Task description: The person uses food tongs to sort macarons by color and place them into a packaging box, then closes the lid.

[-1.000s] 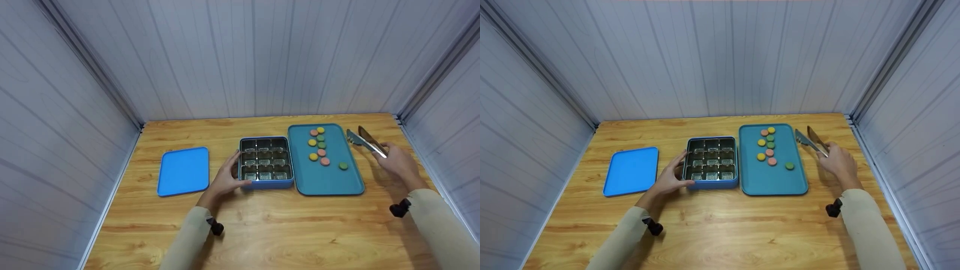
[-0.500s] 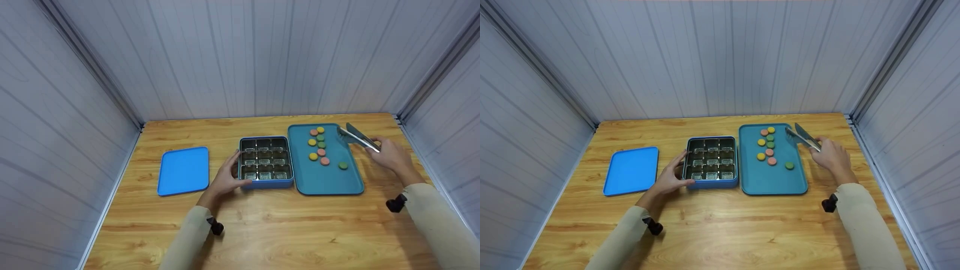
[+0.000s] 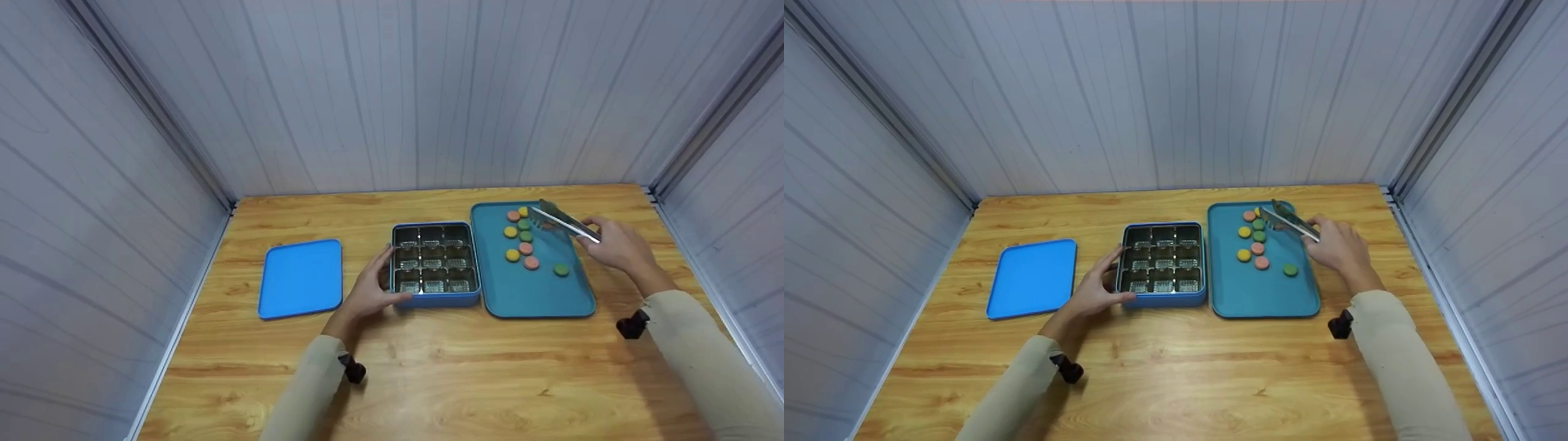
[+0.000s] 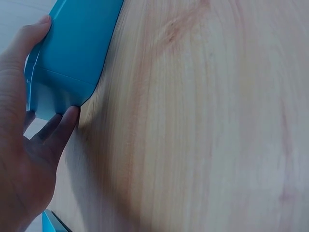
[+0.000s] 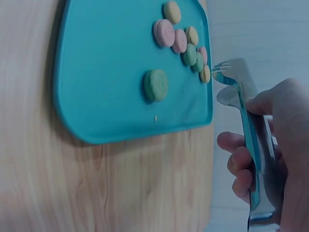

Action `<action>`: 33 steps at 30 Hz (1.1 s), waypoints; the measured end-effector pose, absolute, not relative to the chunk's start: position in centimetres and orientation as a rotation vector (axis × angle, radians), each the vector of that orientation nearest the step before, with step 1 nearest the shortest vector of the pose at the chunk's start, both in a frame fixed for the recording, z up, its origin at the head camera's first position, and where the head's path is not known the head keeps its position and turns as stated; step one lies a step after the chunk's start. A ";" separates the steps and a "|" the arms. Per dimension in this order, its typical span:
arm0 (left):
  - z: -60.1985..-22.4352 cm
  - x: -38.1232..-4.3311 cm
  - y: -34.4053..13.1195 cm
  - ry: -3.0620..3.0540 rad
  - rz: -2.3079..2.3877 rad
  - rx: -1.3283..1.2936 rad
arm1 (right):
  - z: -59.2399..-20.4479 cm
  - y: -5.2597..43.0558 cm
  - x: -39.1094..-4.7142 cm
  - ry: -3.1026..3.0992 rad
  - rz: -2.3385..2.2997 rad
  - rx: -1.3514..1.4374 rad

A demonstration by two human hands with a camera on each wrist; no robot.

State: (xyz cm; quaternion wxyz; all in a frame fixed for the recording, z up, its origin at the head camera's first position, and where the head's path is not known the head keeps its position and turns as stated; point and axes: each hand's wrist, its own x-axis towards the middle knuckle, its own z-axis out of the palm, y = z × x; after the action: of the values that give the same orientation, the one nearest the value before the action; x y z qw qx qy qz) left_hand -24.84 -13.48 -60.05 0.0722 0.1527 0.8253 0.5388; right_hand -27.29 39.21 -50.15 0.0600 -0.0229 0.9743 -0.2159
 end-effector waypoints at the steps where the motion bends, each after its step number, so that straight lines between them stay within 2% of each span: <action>1: -60.1 -24.9 -13.5 2.478 1.621 0.459 | -50.1 39.0 -27.4 2.948 -0.648 -0.074; 16: -60.0 -24.8 -13.5 2.512 1.578 0.453 | -50.1 35.0 -28.4 2.938 -0.660 -0.162; 33: -60.0 -24.8 -13.4 2.495 1.606 0.448 | -51.5 34.1 -29.0 2.892 -0.590 -0.145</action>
State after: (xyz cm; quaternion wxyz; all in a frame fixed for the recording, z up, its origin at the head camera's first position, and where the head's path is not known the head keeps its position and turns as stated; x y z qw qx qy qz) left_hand -24.78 -13.42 -59.99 0.0704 0.1488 0.8295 0.5337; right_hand -29.00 34.14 -51.51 0.0930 -0.0489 0.9744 -0.1986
